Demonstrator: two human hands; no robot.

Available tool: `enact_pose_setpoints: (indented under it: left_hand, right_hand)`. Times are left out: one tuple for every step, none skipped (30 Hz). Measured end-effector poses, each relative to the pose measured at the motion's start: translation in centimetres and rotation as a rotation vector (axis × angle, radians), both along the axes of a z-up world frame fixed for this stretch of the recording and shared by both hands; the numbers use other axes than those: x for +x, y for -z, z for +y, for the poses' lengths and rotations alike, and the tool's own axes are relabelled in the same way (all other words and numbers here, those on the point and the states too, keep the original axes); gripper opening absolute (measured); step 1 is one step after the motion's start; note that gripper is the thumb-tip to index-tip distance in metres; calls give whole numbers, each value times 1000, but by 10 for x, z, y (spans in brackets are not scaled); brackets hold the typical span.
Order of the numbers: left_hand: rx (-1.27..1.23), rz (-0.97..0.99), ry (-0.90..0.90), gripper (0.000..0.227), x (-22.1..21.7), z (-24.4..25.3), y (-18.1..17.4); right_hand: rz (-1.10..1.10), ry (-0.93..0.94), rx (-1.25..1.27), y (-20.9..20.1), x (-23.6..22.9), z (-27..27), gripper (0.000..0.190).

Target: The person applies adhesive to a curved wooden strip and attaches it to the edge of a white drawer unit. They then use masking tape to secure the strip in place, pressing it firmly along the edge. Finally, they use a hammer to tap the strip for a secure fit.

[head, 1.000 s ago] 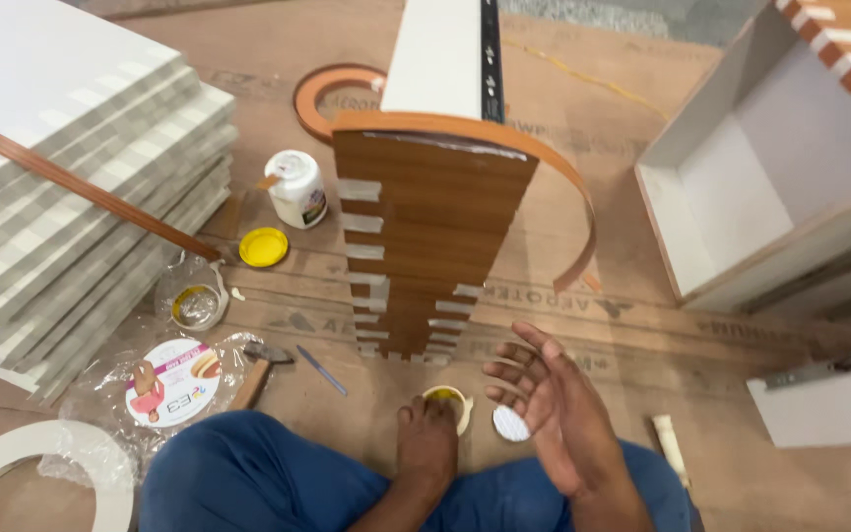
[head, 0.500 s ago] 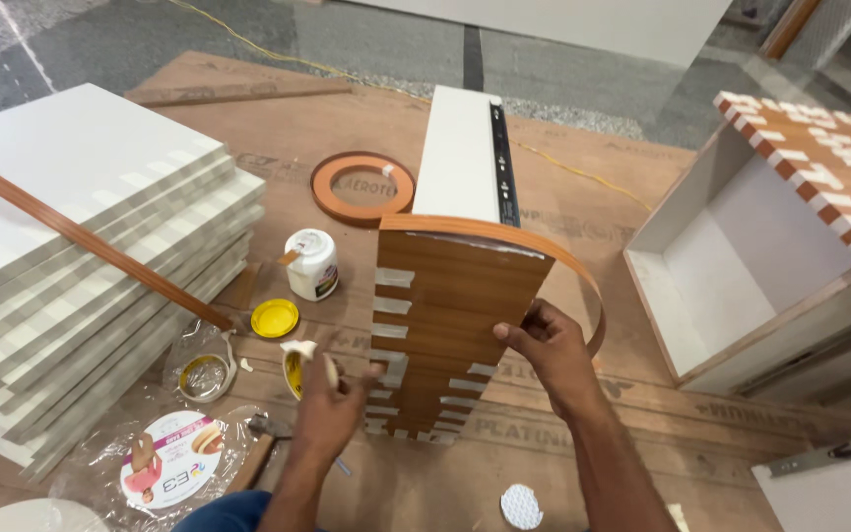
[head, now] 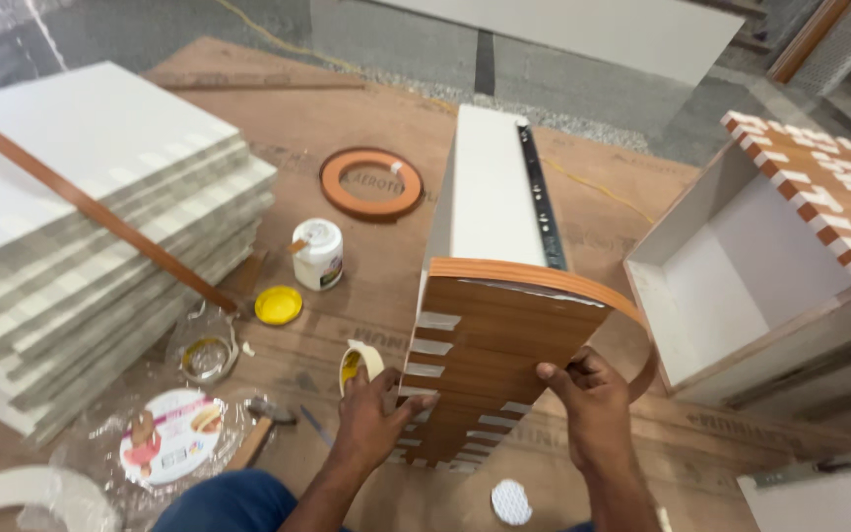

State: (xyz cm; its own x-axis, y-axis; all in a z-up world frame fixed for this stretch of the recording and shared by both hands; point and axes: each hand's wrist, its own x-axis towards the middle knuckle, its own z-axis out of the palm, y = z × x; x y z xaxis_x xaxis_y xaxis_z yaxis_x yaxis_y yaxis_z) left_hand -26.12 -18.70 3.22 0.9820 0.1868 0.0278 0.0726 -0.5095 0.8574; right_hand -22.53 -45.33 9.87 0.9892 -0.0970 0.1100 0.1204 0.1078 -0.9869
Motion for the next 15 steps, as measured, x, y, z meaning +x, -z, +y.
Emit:
enact_pose_setpoints:
  left_hand:
    - [1, 41, 17, 59, -6, -4, 1]
    - [8, 77, 38, 59, -7, -3, 1]
    - [-94, 0, 56, 63, -7, -2, 0]
    - [-194, -74, 74, 68, -5, 0, -2]
    - [-294, -149, 91, 73, -5, 2, -6]
    - [-505, -134, 91, 68, 4, 8, -15]
    - [-714, -116, 90, 64, 17, 16, -29]
    - [-719, -96, 112, 58, 27, 25, -43]
    - [-723, -76, 133, 53, 35, 33, -59]
    - [-812, -128, 241, 51, 42, 39, -74]
    - [-899, -179, 349, 48, 47, 41, -88]
    - [-984, -235, 462, 45, 49, 40, -98]
    - [-1032, -188, 474, 42, 48, 38, -105]
    - [-1082, -141, 493, 39, 49, 34, -110]
    - [-1132, -94, 511, 37, 51, 30, -114]
  right_hand:
    - [-4, -5, -5, 0, -8, -5, 26]
    - [-13, -6, -5, -2, -13, -7, 27]
    - [-10, -4, -21, -4, -15, -9, 28]
    - [-4, -1, -35, -7, -18, -12, 29]
    - [1, 3, -49, -9, -20, -14, 30]
    - [8, -16, -84, -11, -20, -16, 29]
    - [15, -35, -118, -13, -20, -17, 29]
    - [27, -60, -157, -15, -21, -20, 28]
    - [44, -48, -178, -17, -22, -21, 28]
    - [53, -46, -192, -19, -20, -16, 28]
    - [62, -45, -206, -20, -20, -12, 28]
    - [61, -47, -209, -22, -21, -10, 28]
    - [60, -50, -211, -24, -24, -9, 29]
    - [57, -47, -217, -27, -24, -11, 29]
    - [48, -52, -205, -28, -21, -11, 29]
